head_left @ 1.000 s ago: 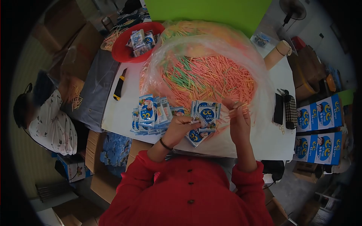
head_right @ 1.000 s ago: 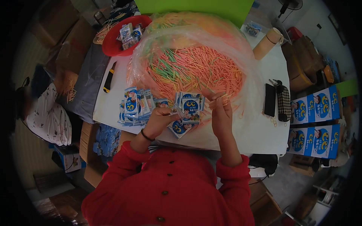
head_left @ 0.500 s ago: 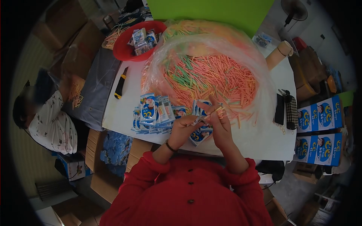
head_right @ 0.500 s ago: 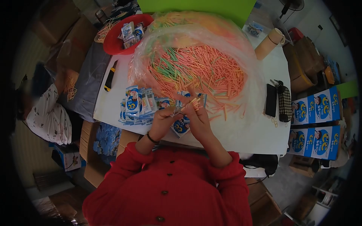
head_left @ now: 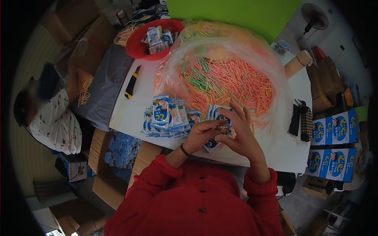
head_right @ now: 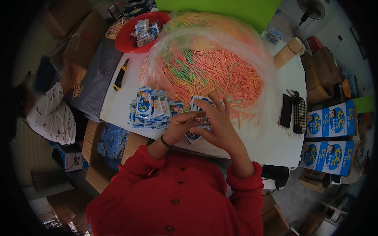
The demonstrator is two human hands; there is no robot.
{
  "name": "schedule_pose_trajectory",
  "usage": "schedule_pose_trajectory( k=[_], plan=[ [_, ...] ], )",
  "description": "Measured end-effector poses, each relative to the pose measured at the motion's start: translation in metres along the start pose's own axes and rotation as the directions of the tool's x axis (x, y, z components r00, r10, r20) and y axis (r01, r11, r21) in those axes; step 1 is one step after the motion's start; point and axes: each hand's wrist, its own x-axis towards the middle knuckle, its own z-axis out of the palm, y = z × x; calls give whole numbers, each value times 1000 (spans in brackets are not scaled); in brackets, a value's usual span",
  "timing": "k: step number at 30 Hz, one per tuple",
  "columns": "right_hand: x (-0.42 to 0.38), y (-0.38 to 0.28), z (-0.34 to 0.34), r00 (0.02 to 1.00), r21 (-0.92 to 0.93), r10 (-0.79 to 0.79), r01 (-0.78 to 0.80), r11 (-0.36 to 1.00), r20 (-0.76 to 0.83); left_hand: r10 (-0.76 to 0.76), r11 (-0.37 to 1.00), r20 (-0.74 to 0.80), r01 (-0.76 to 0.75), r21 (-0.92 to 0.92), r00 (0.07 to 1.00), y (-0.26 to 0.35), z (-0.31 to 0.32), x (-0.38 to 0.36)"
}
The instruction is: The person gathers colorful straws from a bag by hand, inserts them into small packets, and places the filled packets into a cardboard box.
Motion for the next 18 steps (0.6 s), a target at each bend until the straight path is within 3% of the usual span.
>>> schedule_pose_trajectory(
  k=[2, 5, 6, 8, 9, 11, 12, 14, 16, 17, 18],
  plan=[
    [-1, 2, 2, 987, 132, 6, 16, 991, -161, 1, 1000, 13, -1, 29, 1000, 0, -5, 1],
    [-9, 31, 21, 987, 263, 8, 35, 964, -162, 16, 998, 21, -17, 53, 1000, -4, -14, -3],
    [-11, 28, 25, 988, 277, -10, 53, 959, -154, 50, 998, 37, -51, 22, 998, 0, -11, -6],
    [-15, 19, 32, 919, 230, -57, 157, 961, -390, 113, 993, 91, -116, 28, 989, 15, -11, -14],
    [-18, 14, 37, 923, 247, -64, 168, 955, -379, 111, 993, 68, -114, 38, 991, 30, -10, -23],
    [-23, 6, 44, 908, 642, 264, 8, 767, -327, 266, 906, -61, -228, 355, 962, 60, -16, -40],
    [-19, 7, 49, 908, 643, 259, 15, 765, -330, 334, 865, -98, -264, 428, 937, 65, -30, -48],
    [-5, 13, 62, 889, 750, 403, -113, 652, -217, 426, 684, -278, -105, 722, 861, 73, -64, -65],
    [11, 13, 84, 897, 738, 404, -149, 658, -179, 432, 658, -532, 148, 738, 729, 77, -97, -65],
    [20, 8, 95, 901, 725, 409, -185, 663, -145, 435, 657, -536, 152, 739, 724, 73, -115, -64],
    [33, -7, 101, 900, 714, 418, -213, 667, -122, 498, 534, -486, 187, 824, 718, 67, -135, -62]
  ],
)
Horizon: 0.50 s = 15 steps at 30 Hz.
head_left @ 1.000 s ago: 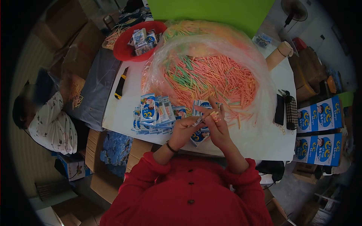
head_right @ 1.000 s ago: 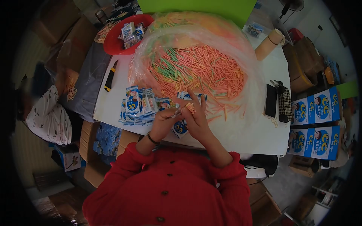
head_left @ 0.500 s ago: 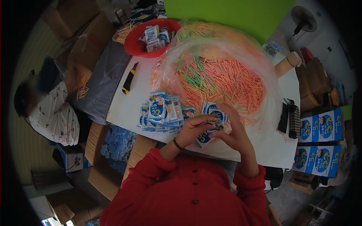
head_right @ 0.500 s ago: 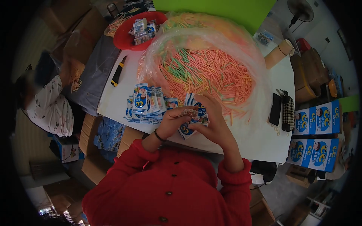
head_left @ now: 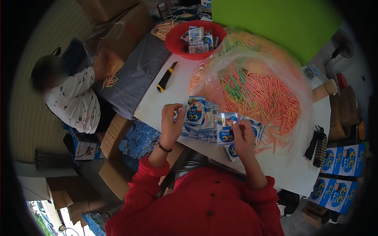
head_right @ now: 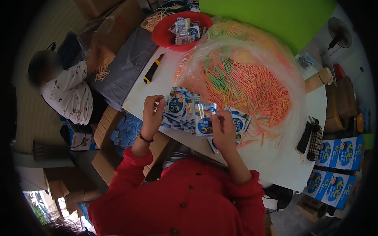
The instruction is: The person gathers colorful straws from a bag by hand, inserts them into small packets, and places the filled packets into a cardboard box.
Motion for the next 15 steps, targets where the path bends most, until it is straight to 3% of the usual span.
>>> schedule_pose_trajectory(
  k=[1, 3, 4, 5, 6, 7, 11, 13, 15],
  plan=[
    [6, -5, 21, 1000, 53, 17, -16, 998, -13, 80, 988, -22, -77, 133, 997, -11, -1, 4],
    [17, -8, 51, 1000, 125, 21, -22, 992, 4, 14, 986, 65, -24, 163, 998, -10, -2, 3],
    [20, 3, 60, 1000, 128, 18, -18, 992, 1, -1, 951, 101, -31, 309, 995, -5, 3, -1],
    [24, 18, 69, 964, -200, -250, 229, 953, -89, -20, 894, 132, -41, 447, 991, -1, 8, -5],
    [28, 22, 76, 854, -518, -514, 404, 754, -83, -55, 886, 173, -32, 463, 983, 1, 12, -8],
    [24, 25, 76, 898, -541, -432, 324, 776, -82, -54, 887, 169, -30, 461, 984, 2, 15, -10],
    [12, 33, 74, 922, -671, -380, 230, 705, -82, 21, 927, 105, -59, 372, 994, 0, 18, -23],
    [12, 38, 71, 906, -695, -419, 344, 632, 68, 75, 942, 79, -97, 323, 994, -2, 17, -28],
    [6, 42, 69, 881, -628, -466, 408, 663, 81, 144, 943, 98, -167, 289, 985, -3, 11, -38]
  ],
)
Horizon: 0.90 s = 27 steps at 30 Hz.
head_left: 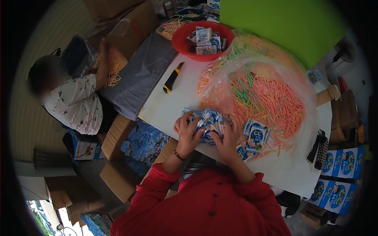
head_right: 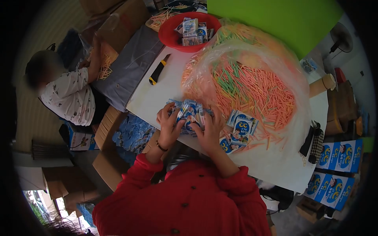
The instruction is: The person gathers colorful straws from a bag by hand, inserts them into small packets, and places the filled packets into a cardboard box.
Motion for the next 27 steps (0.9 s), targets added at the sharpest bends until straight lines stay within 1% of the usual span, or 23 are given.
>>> schedule_pose_trajectory(
  k=[1, 2, 3, 4, 6, 7, 8, 9, 10, 11, 12, 13, 14, 15, 16, 18, 19, 20, 22, 23, 24, 26, 27],
  plan=[
    [-4, 0, -1, 999, 90, -47, 49, 995, -23, -5, 1000, -2, 5, -1, 1000, -2, -3, -4],
    [-7, 2, -1, 999, 92, -47, 48, 995, -15, 5, 998, 30, -3, -68, 1000, -5, -7, -9],
    [-9, 2, -3, 998, 114, -59, 55, 992, 31, 16, 991, 60, -8, -135, 998, -7, -11, -14],
    [-10, 1, -5, 995, 137, -71, 61, 989, 74, 8, 991, 63, 0, -133, 998, -8, -16, -17],
    [-16, -6, -12, 990, 170, -80, 59, 984, 116, 56, 964, 106, -27, -263, 993, -8, -25, -23],
    [-19, -9, -14, 984, 201, -91, 59, 978, 152, 50, 965, 109, -20, -261, 993, -11, -23, -27],
    [-24, -10, -14, 983, 205, -91, 58, 977, 157, 96, 906, 96, -47, -421, 991, -16, -18, -32],
    [-31, -10, -15, 981, 123, -108, 89, 988, 159, 137, 820, 74, -71, -568, 988, -19, -13, -38],
    [-36, -11, -15, 979, 40, -126, 121, 992, 162, 132, 822, 75, -67, -565, 988, -18, -8, -45],
    [-39, -13, -14, 978, 43, -127, 121, 992, 165, 54, 706, 57, 2, -708, 997, -13, -1, -54],
    [-42, -16, -12, 986, 55, -83, 76, 996, 144, -24, 558, 54, 58, -828, 998, -9, 5, -61],
    [-42, -19, -10, 992, 65, -36, 29, 997, 120, -22, 556, 58, 61, -829, 998, -7, 9, -66],
    [-42, -19, -4, 992, 60, -35, 28, 998, 117, -131, 449, 91, 141, -882, 987, -5, 15, -69],
    [-40, -16, 6, 997, 228, 8, -25, 973, 74, -234, 328, 134, 208, -922, 963, -3, 19, -71],
    [-38, -11, 15, 997, 393, 57, -69, 917, 42, -234, 324, 133, 207, -923, 963, -1, 20, -63],
    [-25, 2, 35, 998, 398, 63, -58, 916, 1, -272, 213, 165, 226, -950, 948, -4, 21, -37],
    [-15, 4, 41, 997, 404, 68, -45, 913, -42, -226, 249, 191, 247, -937, 955, -3, 17, -20],
    [-7, 6, 41, 998, 363, 54, -44, 931, -19, -227, 249, 186, 242, -938, 956, -12, 24, -10],
    [3, 14, 48, 999, 371, 20, -5, 928, -37, -206, 488, 266, 335, -806, 942, -25, 36, 5],
    [4, 17, 49, 999, 381, -5, 25, 924, -53, -226, 368, 302, 368, -854, 926, -22, 36, 9],
    [5, 13, 43, 998, 378, -9, 30, 925, -58, -221, 368, 299, 363, -856, 928, -20, 35, 8],
    [4, 3, 28, 1000, 136, -13, 14, 991, -8, -200, 289, 344, 391, -874, 917, -18, 30, 5],
    [3, -3, 18, 1000, 137, -13, 15, 990, -13, -196, 291, 344, 389, -874, 918, -19, 25, 1]
  ],
)
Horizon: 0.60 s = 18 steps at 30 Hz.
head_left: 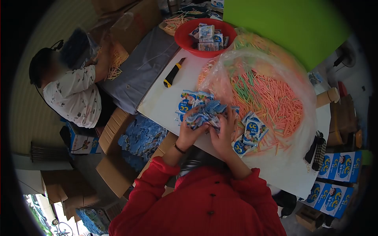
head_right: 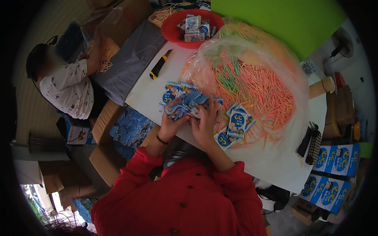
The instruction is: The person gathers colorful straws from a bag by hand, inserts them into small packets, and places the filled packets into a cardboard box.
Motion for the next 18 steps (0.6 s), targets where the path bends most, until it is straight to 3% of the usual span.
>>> schedule_pose_trajectory(
  k=[1, 2, 3, 4, 5, 9, 11, 12, 14, 17, 18],
  plan=[
    [-3, -7, -12, 998, -70, -61, 62, 996, 19, 278, 869, 72, -283, 407, 958, 2, -4, -8],
    [-8, -10, -19, 992, -138, -119, 124, 983, 45, 478, 512, 247, -496, 702, 843, 2, -5, -16],
    [-16, -7, -20, 993, -139, -112, 118, 983, 48, 472, 516, 247, -492, 701, 847, -5, -4, -26],
    [-24, -3, -20, 991, 57, -132, 130, 990, 27, 429, 794, 131, -442, 417, 894, -13, -1, -36],
    [-31, 0, -20, 989, 250, -151, 146, 957, 1, 344, 937, 40, -345, 58, 938, -20, -1, -43],
    [-32, -6, -26, 997, 225, -49, 62, 972, -62, 266, 964, 12, -266, 1, 964, -7, 3, -49],
    [-30, -2, -24, 984, 632, 149, -176, 754, 96, 194, 910, 113, -221, 350, 975, -11, -5, -42],
    [-30, -1, -24, 984, 630, 146, -175, 756, 98, 196, 911, 110, -223, 347, 974, -6, 0, -38],
    [-34, 3, -27, 946, 518, -77, -102, 849, 314, 296, 744, 149, -325, 583, 944, 10, 17, -28],
    [-27, 13, -23, 927, 447, -85, -96, 889, 366, 243, 815, 121, -270, 513, 962, -7, 15, -14],
    [-29, 18, -19, 928, 446, -84, -93, 890, 363, 114, 986, -2, -113, 119, 993, -14, 20, -9]
  ],
)
